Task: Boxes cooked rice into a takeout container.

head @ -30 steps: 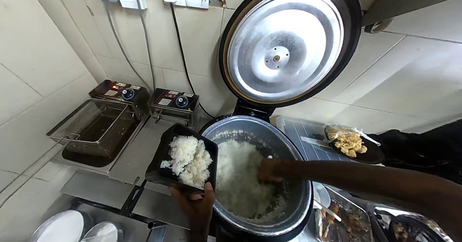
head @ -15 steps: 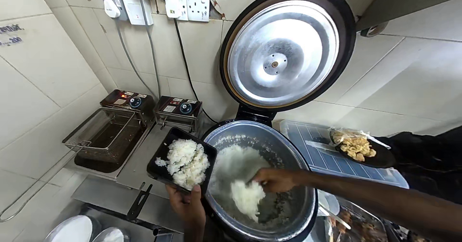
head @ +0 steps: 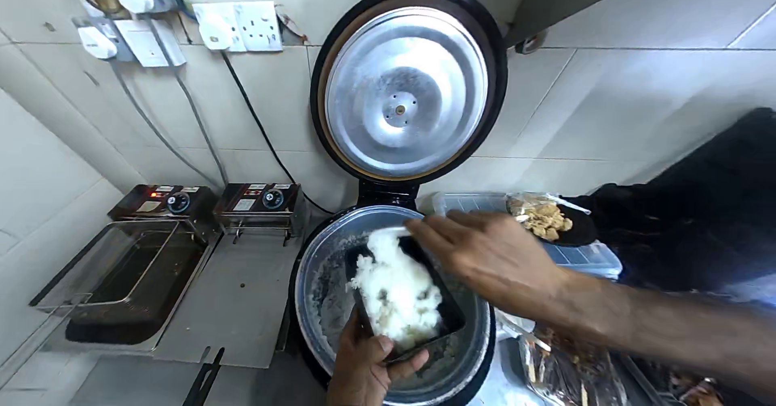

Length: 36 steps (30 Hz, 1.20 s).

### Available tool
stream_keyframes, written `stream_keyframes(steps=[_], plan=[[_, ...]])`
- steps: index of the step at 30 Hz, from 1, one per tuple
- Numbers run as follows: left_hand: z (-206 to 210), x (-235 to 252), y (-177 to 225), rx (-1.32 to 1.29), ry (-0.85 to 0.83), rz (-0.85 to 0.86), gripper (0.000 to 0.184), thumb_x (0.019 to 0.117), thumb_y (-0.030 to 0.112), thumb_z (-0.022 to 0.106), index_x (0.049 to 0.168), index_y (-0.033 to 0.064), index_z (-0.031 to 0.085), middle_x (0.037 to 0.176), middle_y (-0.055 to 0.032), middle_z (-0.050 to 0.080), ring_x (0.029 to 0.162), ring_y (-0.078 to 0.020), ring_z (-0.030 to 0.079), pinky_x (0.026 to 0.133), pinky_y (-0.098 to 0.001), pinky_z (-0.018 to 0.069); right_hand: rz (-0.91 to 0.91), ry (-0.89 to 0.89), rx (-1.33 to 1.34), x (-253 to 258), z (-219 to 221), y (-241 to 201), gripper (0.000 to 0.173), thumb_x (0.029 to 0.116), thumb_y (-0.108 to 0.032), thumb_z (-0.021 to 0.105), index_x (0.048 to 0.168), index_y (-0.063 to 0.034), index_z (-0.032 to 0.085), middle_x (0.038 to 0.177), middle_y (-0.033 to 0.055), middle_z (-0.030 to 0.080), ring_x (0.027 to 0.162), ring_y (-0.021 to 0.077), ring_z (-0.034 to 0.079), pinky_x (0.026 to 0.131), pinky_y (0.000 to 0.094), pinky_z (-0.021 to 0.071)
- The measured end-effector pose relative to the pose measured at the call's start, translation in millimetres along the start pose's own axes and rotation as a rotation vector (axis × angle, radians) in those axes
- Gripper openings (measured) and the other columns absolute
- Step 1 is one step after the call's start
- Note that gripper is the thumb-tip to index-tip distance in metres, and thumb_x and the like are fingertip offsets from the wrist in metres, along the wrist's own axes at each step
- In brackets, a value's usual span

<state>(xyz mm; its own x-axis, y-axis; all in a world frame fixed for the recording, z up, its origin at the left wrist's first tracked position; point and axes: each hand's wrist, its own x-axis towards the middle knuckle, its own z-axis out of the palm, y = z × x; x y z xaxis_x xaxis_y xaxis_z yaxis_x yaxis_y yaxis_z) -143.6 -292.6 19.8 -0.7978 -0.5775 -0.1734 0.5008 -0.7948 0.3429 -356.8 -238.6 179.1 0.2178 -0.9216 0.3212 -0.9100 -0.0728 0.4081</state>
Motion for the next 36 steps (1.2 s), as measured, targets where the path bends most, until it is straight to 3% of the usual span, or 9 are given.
stream_keyframes(steps=[4, 9, 16, 23, 26, 30, 32, 34, 36], plan=[[-0.2, 2.0, 10.4, 0.227, 0.005, 0.018, 0.104, 0.0729, -0.002, 0.085, 0.156, 0.0079, 0.023, 0.131, -0.0234, 0.061, 0.108, -0.0465, 0.068, 0.080, -0.0698, 0.0589, -0.001, 0.019, 0.043, -20.0, -29.5, 7.2, 0.031, 0.0910, -0.004, 0.054, 0.117, -0.0115, 0.070, 0.079, 0.0038, 0.062, 0.060, 0.0216, 0.058, 0.046, 0.0351, 0.0432], [9.2, 6.9, 15.2, 0.505, 0.023, 0.053, 0.105, 0.0744, -0.004, 0.082, 0.159, 0.0045, 0.021, 0.134, -0.0224, 0.058, 0.108, -0.0425, 0.069, 0.080, -0.0662, 0.0616, -0.046, -0.140, 0.105, -40.2, 16.2, -24.0, 0.024, 0.0940, 0.001, 0.055, 0.113, -0.0080, 0.067, 0.078, 0.0079, 0.063, 0.058, 0.0249, 0.061, 0.046, 0.0379, 0.0489], [10.0, 11.4, 19.6, 0.325, 0.055, -0.031, 0.112, 0.0741, 0.005, 0.085, 0.159, 0.0123, 0.013, 0.128, -0.0244, 0.061, 0.100, -0.0471, 0.070, 0.073, -0.0669, 0.0611, 0.050, -0.001, 0.048, -47.3, -8.0, -7.5, 0.032, 0.0934, 0.000, 0.049, 0.118, -0.0097, 0.067, 0.077, 0.0059, 0.062, 0.057, 0.0233, 0.057, 0.045, 0.0356, 0.0437], [18.2, 15.6, 14.1, 0.382, -0.022, -0.144, 0.102, 0.0810, 0.007, 0.079, 0.159, 0.0136, 0.014, 0.129, -0.0253, 0.061, 0.103, -0.0477, 0.069, 0.075, -0.0665, 0.0609, 0.104, 0.023, 0.019, -42.7, 37.7, -14.2, 0.027, 0.0942, 0.001, 0.053, 0.115, -0.0078, 0.069, 0.079, 0.0083, 0.063, 0.059, 0.0254, 0.059, 0.047, 0.0365, 0.0462], [21.7, 20.4, 16.5, 0.500, 0.025, -0.123, 0.117, 0.0813, 0.000, 0.075, 0.164, 0.0263, -0.003, 0.142, -0.0243, 0.051, 0.105, -0.0481, 0.068, 0.072, -0.0669, 0.0613, 0.090, -0.008, 0.021, -44.6, 18.0, -6.9, 0.026, 0.0939, 0.001, 0.053, 0.112, -0.0094, 0.069, 0.075, 0.0072, 0.061, 0.057, 0.0250, 0.058, 0.047, 0.0368, 0.0456], [18.3, 21.6, 14.6, 0.634, -0.019, -0.081, 0.122, 0.0808, -0.002, 0.076, 0.165, 0.0292, -0.007, 0.158, -0.0193, 0.036, 0.114, -0.0458, 0.065, 0.071, -0.0665, 0.0621, 0.103, 0.029, 0.002, -43.9, -17.0, 12.0, 0.032, 0.0919, 0.001, 0.052, 0.114, -0.0125, 0.071, 0.078, 0.0056, 0.062, 0.059, 0.0239, 0.058, 0.047, 0.0371, 0.0436], [19.0, 22.1, 13.4, 0.709, -0.035, -0.074, 0.123, 0.0796, -0.002, 0.076, 0.166, 0.0280, -0.006, 0.162, -0.0172, 0.032, 0.116, -0.0441, 0.065, 0.070, -0.0646, 0.0633, 0.061, 0.003, -0.022, -38.0, -21.3, 22.5, 0.028, 0.0904, 0.001, 0.057, 0.110, -0.0128, 0.071, 0.077, 0.0042, 0.061, 0.060, 0.0226, 0.057, 0.050, 0.0365, 0.0438], [18.2, 24.0, 12.3, 0.782, -0.087, -0.060, 0.124, 0.0788, -0.001, 0.078, 0.166, 0.0247, -0.006, 0.159, -0.0173, 0.037, 0.114, -0.0415, 0.067, 0.069, -0.0616, 0.0647, 0.028, -0.068, -0.025, -31.9, -22.4, 32.1, 0.023, 0.0874, 0.001, 0.066, 0.105, -0.0133, 0.070, 0.078, 0.0033, 0.063, 0.066, 0.0223, 0.061, 0.058, 0.0384, 0.0492], [17.0, 26.5, 11.9, 0.872, -0.142, -0.028, 0.123, 0.0776, -0.001, 0.079, 0.166, 0.0187, -0.004, 0.158, -0.0153, 0.040, 0.114, -0.0344, 0.068, 0.072, -0.0542, 0.0665, 0.006, -0.090, 0.016, -23.5, -27.4, 45.5, 0.028, 0.0842, 0.002, 0.070, 0.107, -0.0132, 0.071, 0.083, 0.0032, 0.067, 0.073, 0.0233, 0.065, 0.066, 0.0418, 0.0535]])
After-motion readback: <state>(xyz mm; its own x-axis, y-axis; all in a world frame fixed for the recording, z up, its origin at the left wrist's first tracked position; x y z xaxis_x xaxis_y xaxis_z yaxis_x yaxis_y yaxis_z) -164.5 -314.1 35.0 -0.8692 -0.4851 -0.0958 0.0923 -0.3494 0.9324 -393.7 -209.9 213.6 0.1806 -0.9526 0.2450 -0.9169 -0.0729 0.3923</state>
